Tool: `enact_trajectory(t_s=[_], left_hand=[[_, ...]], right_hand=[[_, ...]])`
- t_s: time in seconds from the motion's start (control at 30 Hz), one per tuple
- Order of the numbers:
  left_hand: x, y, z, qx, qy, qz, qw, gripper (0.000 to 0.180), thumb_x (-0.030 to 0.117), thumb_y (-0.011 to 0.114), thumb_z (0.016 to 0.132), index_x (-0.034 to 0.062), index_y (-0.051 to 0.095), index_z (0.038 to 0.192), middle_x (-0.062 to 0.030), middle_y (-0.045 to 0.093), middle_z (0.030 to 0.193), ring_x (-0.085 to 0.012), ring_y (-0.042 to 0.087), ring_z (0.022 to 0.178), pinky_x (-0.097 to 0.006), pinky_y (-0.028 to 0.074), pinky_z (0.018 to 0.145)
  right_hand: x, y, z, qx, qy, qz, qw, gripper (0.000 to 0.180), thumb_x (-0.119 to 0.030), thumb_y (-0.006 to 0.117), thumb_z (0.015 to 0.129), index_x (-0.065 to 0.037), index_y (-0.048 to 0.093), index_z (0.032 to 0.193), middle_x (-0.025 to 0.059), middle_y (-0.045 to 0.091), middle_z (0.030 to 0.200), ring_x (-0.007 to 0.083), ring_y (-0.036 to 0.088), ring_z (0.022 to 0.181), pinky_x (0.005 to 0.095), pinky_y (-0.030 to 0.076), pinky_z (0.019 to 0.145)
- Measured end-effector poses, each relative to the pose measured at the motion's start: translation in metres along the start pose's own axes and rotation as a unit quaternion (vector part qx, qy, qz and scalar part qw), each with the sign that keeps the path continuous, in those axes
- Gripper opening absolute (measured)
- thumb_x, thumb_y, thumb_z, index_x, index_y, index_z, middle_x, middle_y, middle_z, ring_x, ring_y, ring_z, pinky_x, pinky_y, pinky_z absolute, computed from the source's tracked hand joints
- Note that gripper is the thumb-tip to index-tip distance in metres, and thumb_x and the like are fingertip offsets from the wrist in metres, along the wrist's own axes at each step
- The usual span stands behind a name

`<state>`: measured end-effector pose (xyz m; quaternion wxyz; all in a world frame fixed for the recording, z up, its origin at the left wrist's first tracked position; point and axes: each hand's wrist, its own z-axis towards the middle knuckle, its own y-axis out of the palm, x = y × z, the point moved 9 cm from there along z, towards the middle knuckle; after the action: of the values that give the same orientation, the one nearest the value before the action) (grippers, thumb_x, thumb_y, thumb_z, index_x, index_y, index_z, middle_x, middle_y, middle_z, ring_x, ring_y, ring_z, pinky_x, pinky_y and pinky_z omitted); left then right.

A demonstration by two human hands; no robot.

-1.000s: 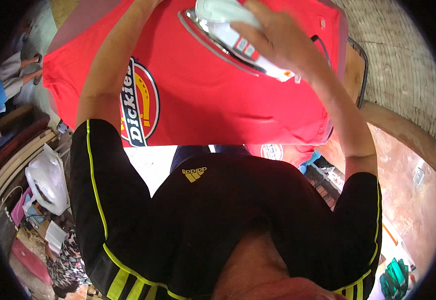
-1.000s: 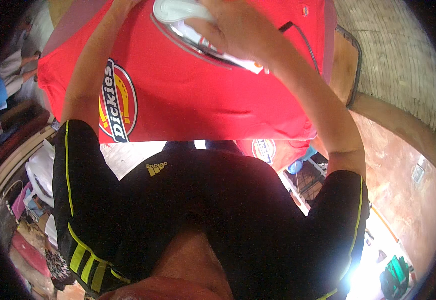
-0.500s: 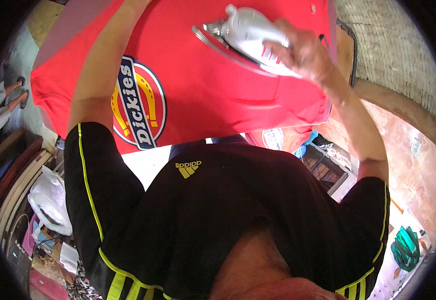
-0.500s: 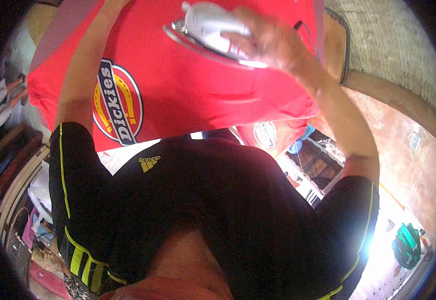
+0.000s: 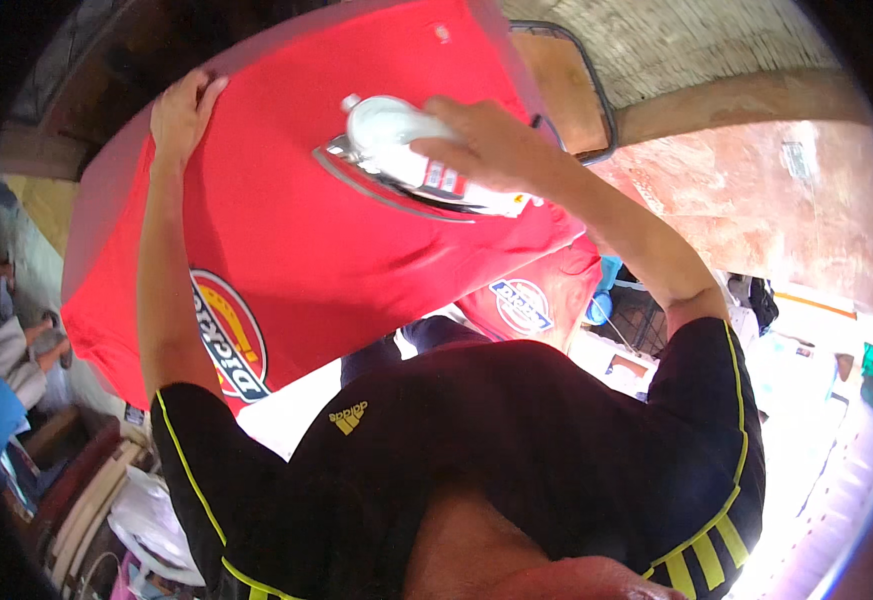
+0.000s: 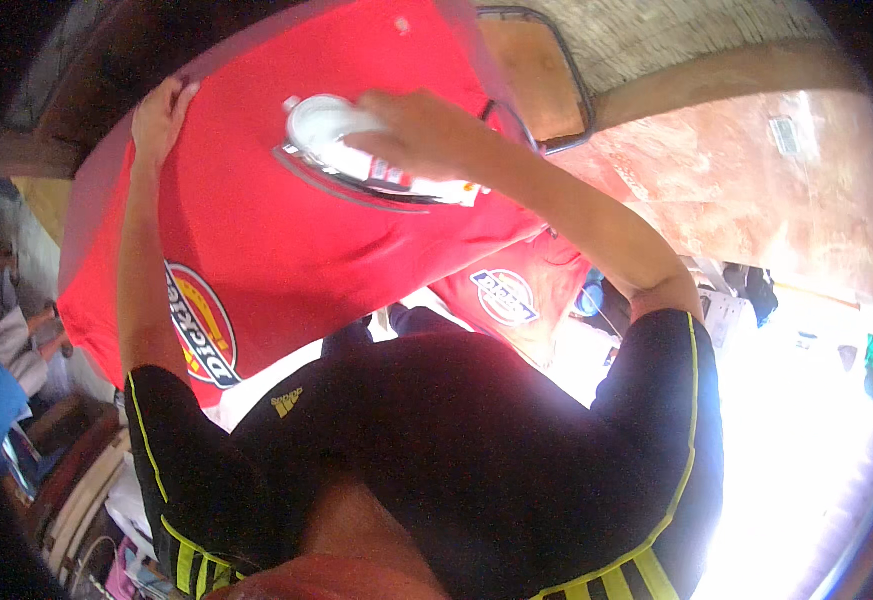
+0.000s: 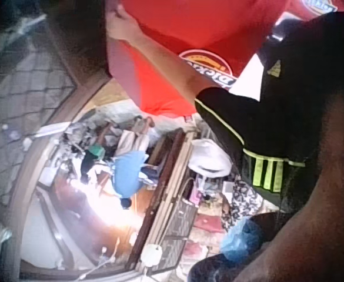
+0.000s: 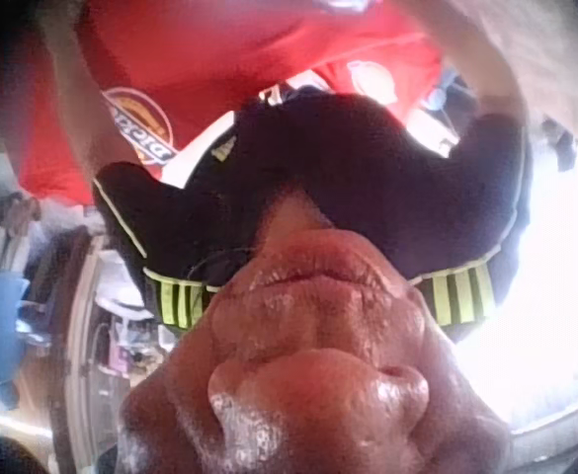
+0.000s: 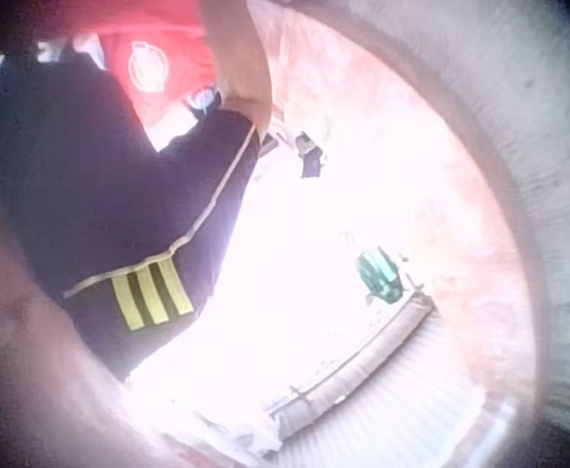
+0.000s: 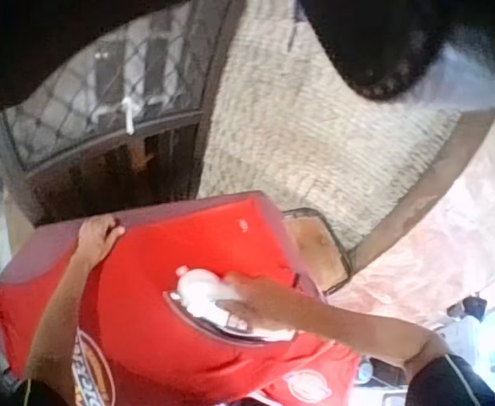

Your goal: The person irons a red Dickies t-shirt on a pink ironing board. They smooth the fabric with their hands, use a white iron to press the front and back of the shirt, and flip the garment to treat different sections.

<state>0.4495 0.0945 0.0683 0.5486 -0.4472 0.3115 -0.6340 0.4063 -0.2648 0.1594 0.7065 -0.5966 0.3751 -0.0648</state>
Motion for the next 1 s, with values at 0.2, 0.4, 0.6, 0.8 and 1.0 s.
enact_trajectory(t_s=[0.2, 0.4, 0.6, 0.8, 1.0], left_hand=[[0.087, 0.0, -0.023, 0.076, 0.018, 0.083, 0.994, 0.06, 0.057, 0.05, 0.094, 0.0201, 0.045, 0.141, -0.0105, 0.036, 0.151, -0.0361, 0.033, 0.139, -0.065, 0.03, 0.102], [0.177, 0.04, -0.037, -0.048, 0.008, 0.106, 0.993, 0.072, 0.064, 0.046, 0.093, 0.0235, 0.033, 0.151, -0.0121, 0.023, 0.159, -0.0355, 0.02, 0.147, -0.062, 0.019, 0.113], [0.187, 0.046, -0.016, -0.014, -0.017, 0.12, 0.992, 0.075, 0.071, 0.041, 0.091, 0.0223, 0.04, 0.148, -0.012, 0.028, 0.157, -0.0365, 0.028, 0.143, -0.064, 0.021, 0.111], [0.183, 0.068, 0.036, -0.016, -0.051, 0.066, 0.996, 0.078, 0.07, 0.042, 0.089, 0.0193, 0.038, 0.149, -0.0131, 0.028, 0.157, -0.0375, 0.019, 0.146, -0.065, 0.016, 0.113], [0.227, 0.095, 0.089, 0.049, 0.097, 0.027, 0.994, 0.069, 0.06, 0.048, 0.093, 0.0144, 0.043, 0.144, -0.0162, 0.044, 0.146, -0.0375, 0.033, 0.139, -0.06, 0.022, 0.113]], right_hand=[[0.143, -0.1, -0.078, 0.135, 0.197, 0.023, 0.971, 0.041, -0.041, 0.059, 0.096, -0.006, 0.062, 0.117, 0.0061, 0.057, 0.068, 0.0157, 0.052, 0.054, 0.0319, 0.045, 0.052], [0.238, -0.135, -0.089, 0.122, 0.363, 0.044, 0.923, 0.044, -0.043, 0.059, 0.096, -0.001, 0.058, 0.107, 0.0036, 0.052, 0.063, 0.0096, 0.046, 0.048, 0.028, 0.039, 0.045], [0.306, -0.105, -0.081, 0.17, 0.35, 0.266, 0.882, 0.064, -0.047, 0.058, 0.095, 0.002, 0.046, 0.135, 0.0198, 0.063, 0.111, 0.0223, 0.069, 0.08, 0.0336, 0.056, 0.063], [0.329, -0.095, -0.08, 0.214, 0.315, 0.241, 0.893, 0.039, -0.04, 0.059, 0.097, -0.005, 0.057, 0.116, -0.0036, 0.046, 0.063, 0.006, 0.042, 0.048, 0.0239, 0.043, 0.044], [0.309, -0.114, -0.099, 0.284, 0.371, 0.13, 0.874, 0.056, -0.037, 0.06, 0.093, -0.006, 0.045, 0.136, 0.0155, 0.061, 0.111, 0.0245, 0.064, 0.088, 0.0367, 0.056, 0.069]])
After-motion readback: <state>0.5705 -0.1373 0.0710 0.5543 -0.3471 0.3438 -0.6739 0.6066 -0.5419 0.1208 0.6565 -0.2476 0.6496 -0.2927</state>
